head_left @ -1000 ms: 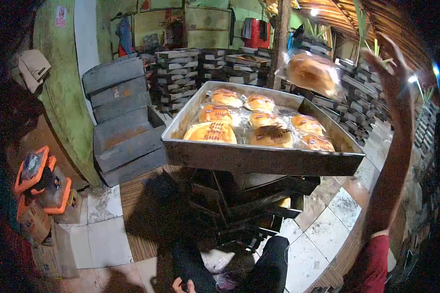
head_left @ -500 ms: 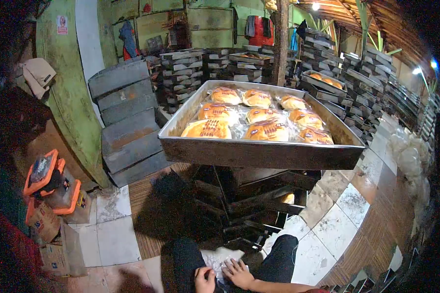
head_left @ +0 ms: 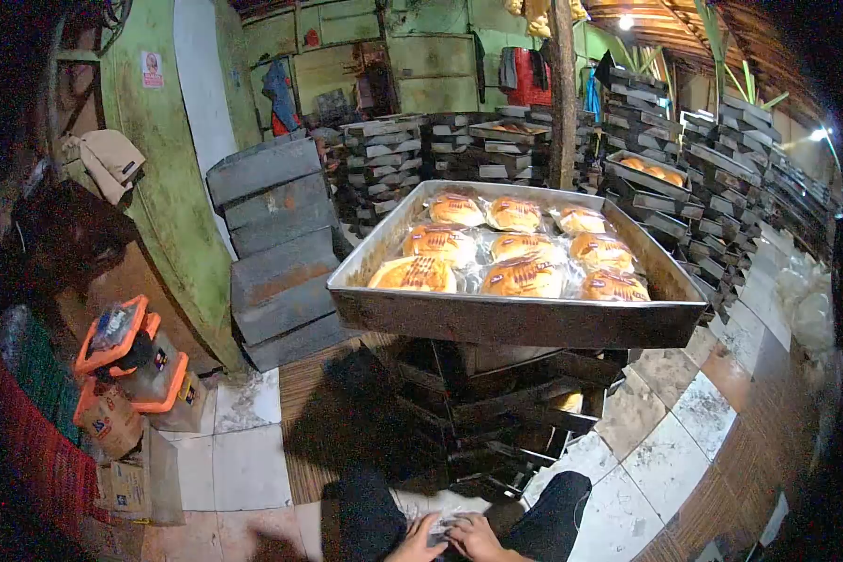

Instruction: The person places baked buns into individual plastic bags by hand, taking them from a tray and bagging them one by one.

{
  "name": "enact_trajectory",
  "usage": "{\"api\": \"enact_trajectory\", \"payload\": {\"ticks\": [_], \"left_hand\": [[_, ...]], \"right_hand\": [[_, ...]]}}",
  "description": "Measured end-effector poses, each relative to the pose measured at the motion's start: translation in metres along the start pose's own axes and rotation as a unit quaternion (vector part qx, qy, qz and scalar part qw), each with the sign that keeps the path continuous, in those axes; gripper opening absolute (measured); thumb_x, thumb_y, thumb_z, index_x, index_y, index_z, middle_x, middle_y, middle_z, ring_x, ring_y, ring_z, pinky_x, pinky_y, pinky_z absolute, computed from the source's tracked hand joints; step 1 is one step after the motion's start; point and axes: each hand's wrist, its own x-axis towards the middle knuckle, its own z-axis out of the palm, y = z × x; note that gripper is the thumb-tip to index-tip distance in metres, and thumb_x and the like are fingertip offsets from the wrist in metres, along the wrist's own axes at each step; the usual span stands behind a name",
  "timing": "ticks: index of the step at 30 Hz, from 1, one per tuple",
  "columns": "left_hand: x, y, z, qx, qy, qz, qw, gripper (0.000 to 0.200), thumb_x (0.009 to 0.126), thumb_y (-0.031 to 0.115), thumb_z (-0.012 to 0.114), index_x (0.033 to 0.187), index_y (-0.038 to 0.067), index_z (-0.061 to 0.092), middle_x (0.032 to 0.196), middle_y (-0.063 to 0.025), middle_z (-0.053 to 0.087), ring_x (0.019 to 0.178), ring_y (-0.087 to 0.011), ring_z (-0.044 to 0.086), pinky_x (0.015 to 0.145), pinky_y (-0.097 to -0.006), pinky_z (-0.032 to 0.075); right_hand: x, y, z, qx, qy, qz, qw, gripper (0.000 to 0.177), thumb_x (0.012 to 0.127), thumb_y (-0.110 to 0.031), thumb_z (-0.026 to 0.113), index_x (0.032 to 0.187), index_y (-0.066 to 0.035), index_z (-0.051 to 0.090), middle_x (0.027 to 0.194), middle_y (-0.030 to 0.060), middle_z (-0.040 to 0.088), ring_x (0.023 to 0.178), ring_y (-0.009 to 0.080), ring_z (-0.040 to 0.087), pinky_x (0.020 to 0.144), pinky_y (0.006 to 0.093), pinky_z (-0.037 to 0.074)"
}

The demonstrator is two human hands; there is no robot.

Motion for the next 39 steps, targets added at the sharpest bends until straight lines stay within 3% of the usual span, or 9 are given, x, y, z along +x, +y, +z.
{"api": "enact_trajectory", "payload": {"ticks": [1, 10, 13, 17, 23, 31, 33, 36, 39], "left_hand": [[0.004, -0.004, -0.007, -0.061, -0.160, -0.047, 0.984, 0.049, 0.076, 0.016, 0.060, 0.118, 0.001, 0.041, 0.105, -0.0218, 0.050, 0.099, -0.0357, 0.048, 0.084, -0.0424, 0.040], [0.005, 0.025, -0.038, -0.369, -0.177, -0.209, 0.888, 0.015, 0.085, 0.013, 0.053, 0.090, -0.001, 0.058, 0.070, -0.0067, 0.058, 0.066, -0.0109, 0.054, 0.060, -0.0266, 0.044], [-0.001, -0.006, -0.023, -0.332, -0.070, -0.161, 0.927, 0.014, 0.087, 0.011, 0.049, 0.091, 0.000, 0.054, 0.062, -0.0045, 0.053, 0.058, -0.0108, 0.050, 0.054, -0.0273, 0.042], [-0.008, -0.062, 0.019, -0.175, -0.019, -0.206, 0.963, 0.019, 0.087, 0.015, 0.048, 0.098, -0.001, 0.051, 0.065, -0.0097, 0.053, 0.056, -0.0168, 0.051, 0.051, -0.0307, 0.041], [-0.017, -0.071, 0.025, -0.086, 0.018, -0.177, 0.980, 0.052, 0.087, 0.024, 0.048, 0.128, 0.000, 0.028, 0.099, -0.0263, 0.055, 0.086, -0.0373, 0.056, 0.072, -0.0399, 0.043], [-0.007, -0.039, 0.009, 0.067, -0.143, -0.106, 0.982, 0.046, 0.084, 0.022, 0.048, 0.123, 0.000, 0.037, 0.082, -0.0236, 0.059, 0.076, -0.0415, 0.056, 0.065, -0.0464, 0.043], [-0.004, -0.075, 0.038, 0.244, -0.236, -0.082, 0.937, 0.065, 0.065, 0.058, 0.060, 0.094, 0.000, 0.063, 0.119, -0.0378, 0.035, 0.115, -0.0477, 0.032, 0.095, -0.0530, 0.027], [0.029, -0.051, 0.013, 0.344, -0.248, -0.109, 0.899, 0.072, 0.068, 0.045, 0.064, 0.115, -0.005, 0.044, 0.125, -0.0298, 0.028, 0.118, -0.0435, 0.019, 0.092, -0.0590, 0.017], [0.067, 0.067, -0.085, -0.084, 0.040, 0.079, 0.993, 0.025, 0.072, 0.013, 0.064, 0.089, -0.004, 0.057, 0.087, -0.0165, 0.059, 0.081, -0.0315, 0.057, 0.070, -0.0361, 0.046]], "right_hand": [[0.011, -0.022, -0.024, -0.008, 0.037, -0.007, 0.999, 0.013, 0.078, -0.016, 0.058, 0.084, -0.004, 0.059, 0.075, 0.0139, 0.057, 0.068, 0.0307, 0.056, 0.059, 0.0374, 0.044], [0.069, -0.046, -0.128, 0.172, 0.027, 0.357, 0.918, 0.020, 0.086, -0.020, 0.050, 0.083, -0.002, 0.057, 0.071, 0.0135, 0.056, 0.066, 0.0225, 0.054, 0.062, 0.0333, 0.043], [0.110, -0.029, -0.198, -0.041, 0.246, -0.026, 0.968, 0.028, 0.070, -0.024, 0.067, 0.086, -0.003, 0.056, 0.087, 0.0150, 0.057, 0.090, 0.0299, 0.054, 0.080, 0.0414, 0.041], [0.177, -0.052, -0.317, -0.292, 0.425, -0.041, 0.856, 0.055, 0.082, -0.046, 0.049, 0.113, -0.001, 0.044, 0.116, 0.0188, 0.046, 0.113, 0.0351, 0.041, 0.096, 0.0456, 0.029], [0.215, -0.028, -0.352, -0.500, 0.084, -0.006, 0.862, 0.059, 0.061, -0.037, 0.070, 0.104, -0.003, 0.047, 0.101, 0.0145, 0.049, 0.094, 0.0317, 0.046, 0.084, 0.0397, 0.035], [0.172, -0.087, -0.318, -0.464, 0.147, 0.041, 0.873, 0.035, 0.066, -0.022, 0.058, 0.096, -0.007, 0.051, 0.082, 0.0074, 0.047, 0.080, 0.0233, 0.046, 0.071, 0.0341, 0.033], [0.170, -0.095, -0.312, -0.471, 0.163, 0.042, 0.866, 0.050, 0.058, -0.037, 0.073, 0.091, -0.009, 0.048, 0.079, 0.0064, 0.046, 0.074, 0.0243, 0.043, 0.070, 0.0364, 0.031], [0.174, -0.098, -0.307, -0.475, 0.142, 0.049, 0.867, 0.049, 0.059, -0.035, 0.073, 0.092, -0.009, 0.048, 0.078, 0.0065, 0.045, 0.074, 0.0247, 0.043, 0.070, 0.0360, 0.031], [0.167, -0.098, -0.311, -0.479, 0.146, 0.036, 0.865, 0.037, 0.064, -0.029, 0.065, 0.092, -0.008, 0.051, 0.077, 0.0047, 0.047, 0.073, 0.0212, 0.046, 0.071, 0.0333, 0.031]]}}
